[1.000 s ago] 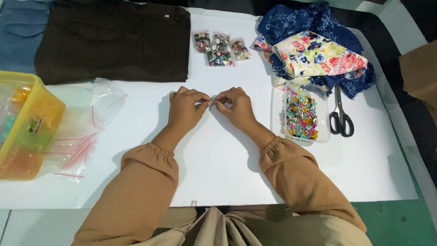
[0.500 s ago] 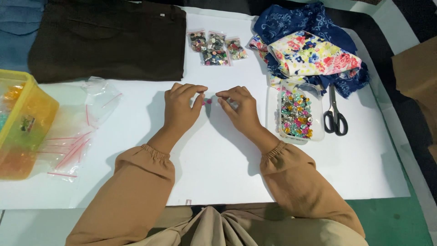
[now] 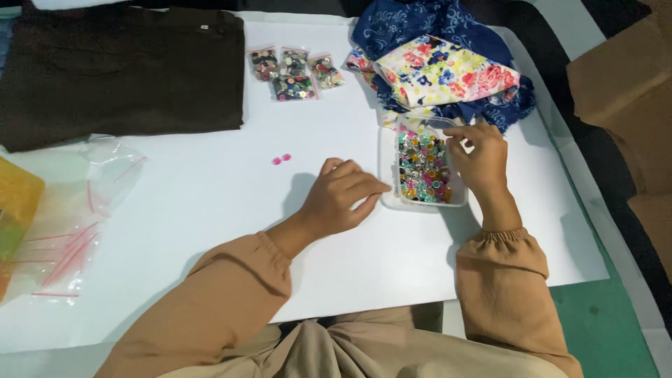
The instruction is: Sorting small decorative buttons and placing them into small plastic zip-lock bags for packaging.
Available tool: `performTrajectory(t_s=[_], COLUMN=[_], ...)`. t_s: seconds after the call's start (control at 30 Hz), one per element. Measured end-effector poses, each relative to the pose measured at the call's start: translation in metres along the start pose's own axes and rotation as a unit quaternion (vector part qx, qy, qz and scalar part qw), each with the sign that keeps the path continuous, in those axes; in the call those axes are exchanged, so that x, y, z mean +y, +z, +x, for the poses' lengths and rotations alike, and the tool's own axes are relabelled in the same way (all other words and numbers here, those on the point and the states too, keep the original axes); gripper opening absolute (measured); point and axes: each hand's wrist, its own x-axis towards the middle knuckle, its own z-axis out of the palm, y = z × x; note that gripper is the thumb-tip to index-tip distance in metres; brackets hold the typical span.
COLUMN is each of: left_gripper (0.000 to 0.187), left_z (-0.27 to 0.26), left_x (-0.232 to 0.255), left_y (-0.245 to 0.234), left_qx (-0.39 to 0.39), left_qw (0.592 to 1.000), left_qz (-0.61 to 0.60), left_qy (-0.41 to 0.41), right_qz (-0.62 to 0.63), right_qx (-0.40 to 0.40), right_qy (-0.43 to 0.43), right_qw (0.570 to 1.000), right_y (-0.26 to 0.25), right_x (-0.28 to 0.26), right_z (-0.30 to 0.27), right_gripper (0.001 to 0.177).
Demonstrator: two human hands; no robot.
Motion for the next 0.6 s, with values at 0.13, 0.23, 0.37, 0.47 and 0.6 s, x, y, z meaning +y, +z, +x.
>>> performTrajectory(t_s=[0.13, 0.23, 0.37, 0.47, 0.6], left_gripper=[0.014, 0.017, 0.010, 0.009, 0.005], left_z=[0.012, 0.031, 0.062, 0.070, 0.071], left_x=[-0.019, -0.030, -0.025, -0.038, -0.057], left_y=[0.052, 0.084, 0.109, 0.130, 0.150], left_qx=[-0.026, -0.033, -0.091, -0.110, -0.156], left_qw=[0.999, 0.998, 0.983, 0.978, 0.965], left_qz=[-0.002, 0.031, 0.069, 0.097, 0.174], left_qy=[-0.029, -0.054, -0.146, -0.146, -0.120], right_qz=[0.003, -0.056, -0.143, -0.187, -0.207], right_qx=[0.018, 0.009, -0.010, -0.057, -0.126], right_qy=[-0.022, -0.076, -0.040, -0.001, 0.055], right_qw=[1.000, 0.995, 0.989, 0.981, 0.969], right_y=[0.004, 0.001, -0.008, -0.022, -0.028], right_x=[-0.015, -0.027, -0.033, -0.051, -0.058], right_z=[0.003, 0.003, -0.002, -0.001, -0.001], right_gripper=[0.022, 0.019, 0.009, 0.009, 0.011])
